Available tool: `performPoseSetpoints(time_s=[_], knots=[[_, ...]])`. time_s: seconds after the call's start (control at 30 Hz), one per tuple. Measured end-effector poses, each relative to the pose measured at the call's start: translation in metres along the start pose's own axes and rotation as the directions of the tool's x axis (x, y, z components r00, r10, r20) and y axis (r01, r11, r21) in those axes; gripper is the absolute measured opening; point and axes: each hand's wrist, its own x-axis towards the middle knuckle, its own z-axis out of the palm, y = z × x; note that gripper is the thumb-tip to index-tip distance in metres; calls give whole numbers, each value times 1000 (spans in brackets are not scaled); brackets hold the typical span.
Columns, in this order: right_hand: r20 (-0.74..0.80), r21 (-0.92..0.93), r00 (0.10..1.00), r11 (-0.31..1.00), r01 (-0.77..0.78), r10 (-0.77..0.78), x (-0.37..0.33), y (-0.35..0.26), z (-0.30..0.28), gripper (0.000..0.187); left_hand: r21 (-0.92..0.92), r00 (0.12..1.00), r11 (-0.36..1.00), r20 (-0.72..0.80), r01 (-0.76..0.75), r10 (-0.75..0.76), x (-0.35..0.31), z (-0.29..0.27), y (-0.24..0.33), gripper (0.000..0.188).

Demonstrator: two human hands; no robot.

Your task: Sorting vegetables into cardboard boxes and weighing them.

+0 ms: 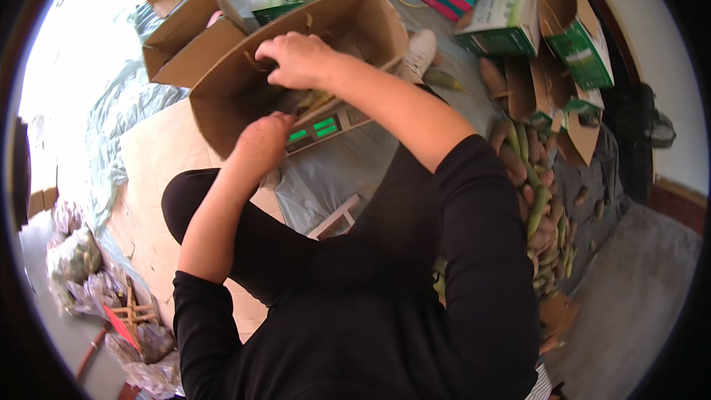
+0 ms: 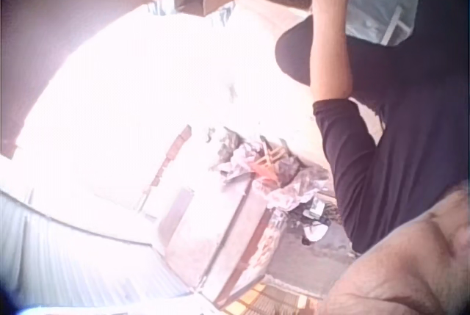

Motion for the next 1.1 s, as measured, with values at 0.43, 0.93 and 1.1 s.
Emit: performPoseSetpoints(time_s=[0.43, 0.93, 1.1], knots=[[-348, 400, 723, 792, -461, 597, -289, 111, -90, 36, -191, 992, 979, 112, 72, -51, 14, -21, 10, 38], [316, -117, 101, 145, -983, 943, -542, 57, 181, 33, -330, 990, 937, -43, 110, -131, 8, -9, -7, 42], [374, -291, -70, 45, -956, 925, -564, 12, 192, 32, -284, 987, 953, -86, 109, -139, 7, -10, -11, 41]])
